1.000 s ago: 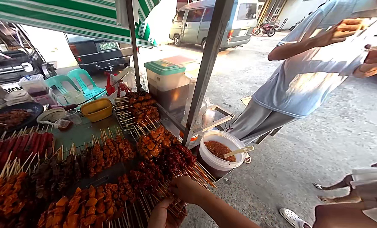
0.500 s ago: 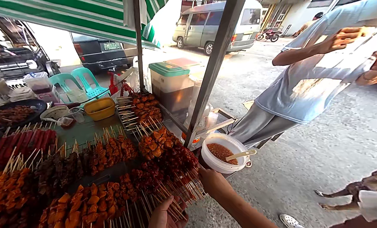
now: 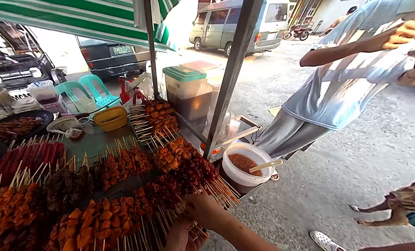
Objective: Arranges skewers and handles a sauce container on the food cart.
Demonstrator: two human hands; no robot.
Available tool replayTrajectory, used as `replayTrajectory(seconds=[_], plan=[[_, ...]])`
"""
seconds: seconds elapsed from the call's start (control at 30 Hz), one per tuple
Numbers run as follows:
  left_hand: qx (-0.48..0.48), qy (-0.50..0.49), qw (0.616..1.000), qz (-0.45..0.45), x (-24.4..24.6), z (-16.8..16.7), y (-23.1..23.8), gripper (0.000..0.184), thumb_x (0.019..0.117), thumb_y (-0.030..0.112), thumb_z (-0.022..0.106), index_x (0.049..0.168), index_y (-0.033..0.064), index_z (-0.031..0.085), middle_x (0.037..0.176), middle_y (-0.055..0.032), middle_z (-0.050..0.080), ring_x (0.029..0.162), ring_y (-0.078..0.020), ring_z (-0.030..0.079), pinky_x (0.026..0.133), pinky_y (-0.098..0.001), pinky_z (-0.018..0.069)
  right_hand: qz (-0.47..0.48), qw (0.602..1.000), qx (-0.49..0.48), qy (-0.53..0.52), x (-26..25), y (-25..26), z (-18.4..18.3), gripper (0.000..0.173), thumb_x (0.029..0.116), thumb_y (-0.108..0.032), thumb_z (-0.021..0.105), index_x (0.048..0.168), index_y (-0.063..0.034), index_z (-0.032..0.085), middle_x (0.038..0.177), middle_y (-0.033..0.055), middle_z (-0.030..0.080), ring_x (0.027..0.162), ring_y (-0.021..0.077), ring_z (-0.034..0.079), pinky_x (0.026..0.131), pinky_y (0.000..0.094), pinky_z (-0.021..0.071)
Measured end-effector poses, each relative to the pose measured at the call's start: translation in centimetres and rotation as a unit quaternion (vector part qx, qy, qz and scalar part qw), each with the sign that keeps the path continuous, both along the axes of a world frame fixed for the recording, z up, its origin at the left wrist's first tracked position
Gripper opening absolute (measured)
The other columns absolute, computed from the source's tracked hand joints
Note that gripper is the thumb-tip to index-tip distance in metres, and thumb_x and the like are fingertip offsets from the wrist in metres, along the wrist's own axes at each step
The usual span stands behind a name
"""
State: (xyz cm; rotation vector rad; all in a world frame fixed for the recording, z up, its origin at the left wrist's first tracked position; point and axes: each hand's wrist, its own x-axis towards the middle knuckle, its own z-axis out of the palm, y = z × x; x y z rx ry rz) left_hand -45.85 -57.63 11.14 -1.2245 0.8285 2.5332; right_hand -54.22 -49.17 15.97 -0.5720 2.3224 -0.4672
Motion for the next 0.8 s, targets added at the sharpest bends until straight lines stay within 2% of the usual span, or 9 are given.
replayTrajectory(seconds=[0.1,0.17,0.27,0.33,0.47,0.57,0.63,0.7,0.8], plan=[[-0.025,0.024,0.999,0.006,0.2,0.2,-0.3,0.022,0.1037,0.000,0.051,0.125,0.0033,0.046,0.091,-0.0156,0.065,0.070,-0.0241,0.070,0.061,-0.0361,0.0613,-0.043,0.998,-0.009,0.045,0.0,1.2,1.2,0.031,0.1079,-0.017,0.047,0.127,0.0019,0.062,0.117,0.0221,0.068,0.115,0.0342,0.065,0.100,0.0497,0.0491],[-0.031,0.034,0.999,0.003,0.3,0.5,-0.5,0.021,0.1038,-0.001,0.050,0.124,0.0028,0.046,0.093,-0.0146,0.064,0.071,-0.0239,0.070,0.062,-0.0359,0.0617,-0.068,0.995,-0.004,0.077,-0.2,2.0,1.6,0.031,0.1080,-0.018,0.047,0.126,0.0017,0.062,0.114,0.0219,0.068,0.111,0.0342,0.066,0.098,0.0496,0.0500],[-0.024,0.044,0.999,-0.002,0.6,0.7,-0.7,0.027,0.1059,0.006,0.051,0.132,0.0040,0.046,0.103,-0.0166,0.066,0.077,-0.0265,0.071,0.065,-0.0374,0.0611,-0.092,0.991,-0.002,0.098,-0.2,2.2,1.4,0.031,0.1082,-0.019,0.047,0.126,0.0012,0.062,0.112,0.0214,0.069,0.108,0.0342,0.067,0.097,0.0489,0.0505],[-0.006,0.042,0.999,-0.016,0.4,0.5,-0.7,0.024,0.1071,0.012,0.051,0.130,0.0039,0.047,0.105,-0.0166,0.067,0.080,-0.0250,0.071,0.066,-0.0359,0.0605,-0.092,0.992,0.008,0.084,-0.1,2.0,0.9,0.031,0.1089,-0.019,0.046,0.127,0.0011,0.061,0.113,0.0221,0.068,0.110,0.0353,0.066,0.098,0.0504,0.0497],[-0.001,0.031,0.999,-0.020,-0.2,0.3,-0.4,0.017,0.1043,0.005,0.054,0.121,0.0039,0.053,0.087,-0.0104,0.064,0.065,-0.0171,0.065,0.060,-0.0286,0.0581,-0.088,0.993,0.012,0.078,0.0,1.9,0.3,0.032,0.1091,-0.019,0.046,0.129,0.0010,0.062,0.116,0.0221,0.069,0.113,0.0352,0.066,0.100,0.0501,0.0493],[-0.032,0.048,0.998,-0.007,0.0,1.3,-1.0,0.014,0.1021,-0.002,0.052,0.114,0.0043,0.050,0.079,-0.0084,0.060,0.061,-0.0158,0.062,0.059,-0.0285,0.0577,-0.097,0.991,0.001,0.088,0.0,2.0,0.5,0.033,0.1095,-0.020,0.046,0.129,0.0002,0.062,0.114,0.0216,0.069,0.110,0.0349,0.067,0.099,0.0498,0.0500],[-0.043,0.051,0.998,0.014,0.4,2.2,-1.7,0.014,0.1032,-0.002,0.050,0.117,0.0032,0.050,0.086,-0.0108,0.063,0.062,-0.0178,0.064,0.058,-0.0302,0.0589,-0.097,0.991,-0.004,0.091,0.1,1.8,0.5,0.033,0.1098,-0.020,0.045,0.129,0.0001,0.062,0.114,0.0214,0.069,0.110,0.0346,0.067,0.099,0.0495,0.0500],[-0.029,0.051,0.998,0.020,0.5,2.7,-2.3,0.018,0.1073,0.004,0.042,0.124,0.0023,0.050,0.099,-0.0146,0.068,0.066,-0.0197,0.068,0.058,-0.0306,0.0589,-0.096,0.991,-0.006,0.092,0.4,1.6,0.3,0.032,0.1098,-0.019,0.045,0.128,0.0000,0.062,0.114,0.0212,0.069,0.110,0.0341,0.067,0.099,0.0490,0.0500],[-0.001,0.039,0.999,0.034,0.3,2.6,-2.9,0.021,0.1094,0.010,0.038,0.126,0.0010,0.048,0.102,-0.0172,0.069,0.064,-0.0198,0.068,0.056,-0.0292,0.0584,-0.092,0.991,-0.015,0.096,0.6,1.3,-0.2,0.032,0.1101,-0.019,0.044,0.127,0.0001,0.063,0.111,0.0213,0.070,0.108,0.0345,0.068,0.097,0.0496,0.0510]])
